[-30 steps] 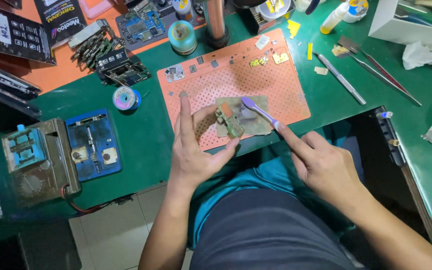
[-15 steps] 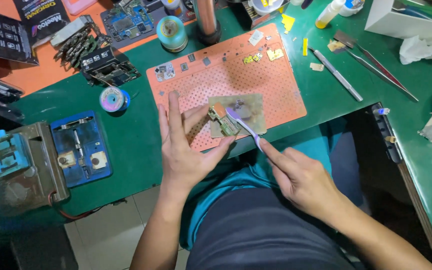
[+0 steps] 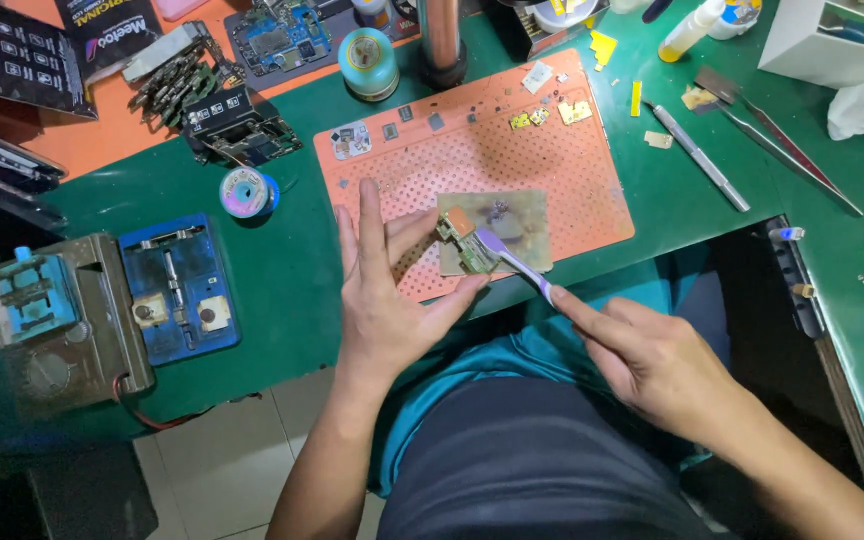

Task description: Cleaning a circuit board using a brush and a wipe at a repair bench.

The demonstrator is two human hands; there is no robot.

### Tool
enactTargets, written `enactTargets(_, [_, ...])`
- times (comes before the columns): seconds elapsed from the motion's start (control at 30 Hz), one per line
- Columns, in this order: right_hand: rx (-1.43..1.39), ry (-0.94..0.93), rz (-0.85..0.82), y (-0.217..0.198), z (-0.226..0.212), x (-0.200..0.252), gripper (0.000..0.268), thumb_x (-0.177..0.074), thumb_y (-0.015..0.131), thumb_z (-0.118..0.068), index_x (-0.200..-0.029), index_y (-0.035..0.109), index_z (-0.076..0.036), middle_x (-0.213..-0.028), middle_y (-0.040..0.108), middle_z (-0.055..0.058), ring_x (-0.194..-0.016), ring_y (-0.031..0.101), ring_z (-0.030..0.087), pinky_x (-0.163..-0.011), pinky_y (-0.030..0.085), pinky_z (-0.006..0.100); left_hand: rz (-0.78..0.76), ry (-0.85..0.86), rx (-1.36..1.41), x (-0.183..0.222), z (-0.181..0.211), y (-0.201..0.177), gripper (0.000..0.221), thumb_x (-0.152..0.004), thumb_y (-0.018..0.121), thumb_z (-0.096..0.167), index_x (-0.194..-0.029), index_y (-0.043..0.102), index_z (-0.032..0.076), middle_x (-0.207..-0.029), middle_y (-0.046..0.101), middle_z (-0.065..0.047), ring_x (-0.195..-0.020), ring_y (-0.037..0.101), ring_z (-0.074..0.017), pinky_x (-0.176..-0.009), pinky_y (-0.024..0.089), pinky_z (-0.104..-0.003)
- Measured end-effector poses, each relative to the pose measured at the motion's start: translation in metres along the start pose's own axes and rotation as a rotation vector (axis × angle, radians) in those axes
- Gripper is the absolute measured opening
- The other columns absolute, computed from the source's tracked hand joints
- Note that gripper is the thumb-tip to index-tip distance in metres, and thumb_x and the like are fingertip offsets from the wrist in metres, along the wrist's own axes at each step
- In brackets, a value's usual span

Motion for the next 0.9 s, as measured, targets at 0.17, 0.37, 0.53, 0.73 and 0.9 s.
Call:
enactTargets(0.17, [-0.039, 0.032, -0.064, -0.009, 0.002, -0.005, 0.048, -0.081, 0.05, -0.012, -0.128, 0.04, -0.02, -0.059, 0.036, 0.002, -0.049, 0.04, 0.02, -0.047, 0.036, 0.029, 0.002, 0.001, -0.01, 0.0, 0.001, 0.001, 0.103, -0.067, 0.079, 0.03, -0.136, 0.007, 0.004, -0.106, 0.063, -0.003, -0.102, 0.059, -0.0159, -0.111, 0.011, -0.055])
enactTargets(0.37, [-0.013, 0.038, -0.055, -0.008, 0.001, -0.014, 0.049, -0.08, 0.05, -0.01, -0.127, 0.041, -0.02, -0.06, 0.036, 0.002, -0.049, 0.042, 0.021, -0.047, 0.038, 0.03, -0.002, 0.018, -0.021, 0.0, 0.002, 0.001, 0.102, -0.068, 0.08, 0.029, -0.136, 0.007, 0.005, -0.105, 0.064, -0.004, -0.102, 0.059, -0.0161, -0.11, 0.012, -0.057])
enactTargets(0.53, [0.047, 0.085, -0.116, -0.01, -0.002, -0.006, 0.051, -0.079, 0.05, -0.014, -0.128, 0.039, -0.023, -0.059, 0.038, 0.002, -0.048, 0.042, 0.023, -0.044, 0.038, 0.032, 0.004, 0.015, -0.027, 0.0, 0.002, -0.001, 0.102, -0.068, 0.079, 0.03, -0.137, 0.007, 0.007, -0.104, 0.064, -0.004, -0.102, 0.06, -0.016, -0.109, 0.012, -0.058])
enactTargets(0.73, [0.024, 0.1, -0.138, -0.013, -0.003, -0.003, 0.051, -0.079, 0.05, -0.013, -0.128, 0.039, -0.023, -0.06, 0.04, 0.002, -0.048, 0.044, 0.024, -0.045, 0.041, 0.033, 0.002, 0.014, -0.027, -0.001, 0.004, 0.001, 0.101, -0.068, 0.079, 0.03, -0.136, 0.008, 0.006, -0.105, 0.064, -0.004, -0.102, 0.059, -0.0161, -0.11, 0.011, -0.058])
enactTargets(0.9, [0.097, 0.097, -0.081, -0.008, 0.001, -0.006, 0.049, -0.08, 0.05, -0.018, -0.128, 0.04, -0.023, -0.06, 0.041, 0.003, -0.049, 0.045, 0.025, -0.043, 0.038, 0.036, -0.018, 0.014, -0.023, 0.001, 0.004, 0.003, 0.102, -0.068, 0.079, 0.031, -0.136, 0.008, 0.006, -0.107, 0.063, -0.004, -0.103, 0.059, -0.016, -0.109, 0.012, -0.057])
Point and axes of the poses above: each hand's wrist, its own x-axis away from the middle knuckle, its own y-axis out of the palm, z = x × y, the point moved 4 cm from there along -x, towards the middle knuckle
